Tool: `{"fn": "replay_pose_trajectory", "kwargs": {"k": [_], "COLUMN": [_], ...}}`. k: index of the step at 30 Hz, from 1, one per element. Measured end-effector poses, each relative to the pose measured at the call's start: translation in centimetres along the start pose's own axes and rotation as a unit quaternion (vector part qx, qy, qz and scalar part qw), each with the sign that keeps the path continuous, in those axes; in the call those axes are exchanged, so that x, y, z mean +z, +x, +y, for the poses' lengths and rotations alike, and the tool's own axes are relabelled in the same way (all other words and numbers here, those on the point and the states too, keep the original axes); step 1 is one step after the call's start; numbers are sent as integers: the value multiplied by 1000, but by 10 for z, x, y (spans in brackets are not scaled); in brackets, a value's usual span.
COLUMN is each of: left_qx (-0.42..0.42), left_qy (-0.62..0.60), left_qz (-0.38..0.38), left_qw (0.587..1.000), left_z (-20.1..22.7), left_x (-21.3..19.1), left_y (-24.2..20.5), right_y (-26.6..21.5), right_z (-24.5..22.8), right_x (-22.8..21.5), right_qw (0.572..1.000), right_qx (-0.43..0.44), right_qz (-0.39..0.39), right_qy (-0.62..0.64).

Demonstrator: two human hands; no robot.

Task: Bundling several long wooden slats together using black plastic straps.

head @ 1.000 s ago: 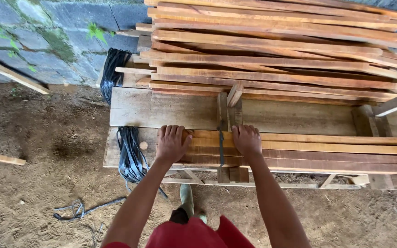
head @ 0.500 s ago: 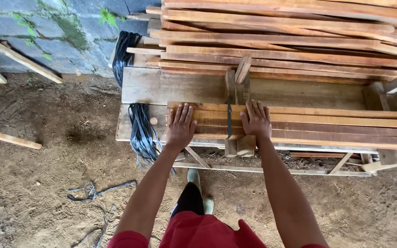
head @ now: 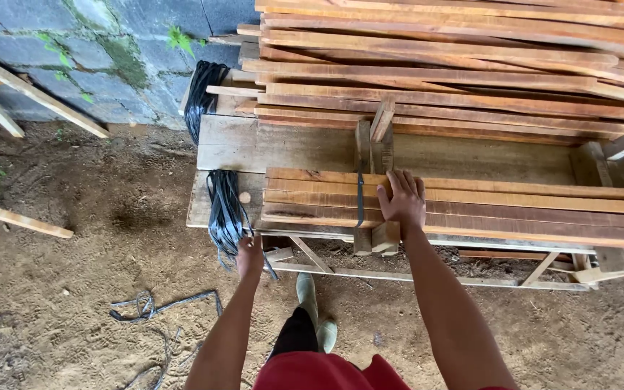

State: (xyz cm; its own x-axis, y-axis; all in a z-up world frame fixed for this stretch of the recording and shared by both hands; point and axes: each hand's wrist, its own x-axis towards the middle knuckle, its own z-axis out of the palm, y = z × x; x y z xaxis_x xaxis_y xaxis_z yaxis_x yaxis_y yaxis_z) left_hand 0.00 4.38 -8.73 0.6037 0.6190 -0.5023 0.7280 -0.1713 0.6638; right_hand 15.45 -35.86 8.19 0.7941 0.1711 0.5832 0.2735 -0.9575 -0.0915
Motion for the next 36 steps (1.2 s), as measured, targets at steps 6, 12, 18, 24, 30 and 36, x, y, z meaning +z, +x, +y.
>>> {"fn": "replay_pose_trajectory", "kwargs": {"k": [6, 12, 18, 24, 30, 36], "left_qx": [82, 58, 123, 406, 429, 404], "left_qy": [75, 130, 99, 139, 128, -90], "left_qz": [-34, -66, -56, 63, 117, 46], "left_qw": [993, 988, 986, 901, 886, 909], "left_z": [24, 36, 36, 75, 124, 192], "left_x": [-6, -9, 3, -13, -62, -101], "left_y": [11, 9, 8, -70, -134, -185], "right_y": [-2, 1, 0, 3, 1, 1], "right_z": [6, 1, 3, 3, 3, 7], "right_x": [9, 0, 8, 6, 4, 10], "right_qw": [1000, 1000, 999, 1000, 999, 999], "right_qx": [0, -4, 18, 0, -9, -6], "right_qz": [-3, -1, -11, 13, 23, 4], "right_qy": [23, 17, 32, 20, 21, 40]}}
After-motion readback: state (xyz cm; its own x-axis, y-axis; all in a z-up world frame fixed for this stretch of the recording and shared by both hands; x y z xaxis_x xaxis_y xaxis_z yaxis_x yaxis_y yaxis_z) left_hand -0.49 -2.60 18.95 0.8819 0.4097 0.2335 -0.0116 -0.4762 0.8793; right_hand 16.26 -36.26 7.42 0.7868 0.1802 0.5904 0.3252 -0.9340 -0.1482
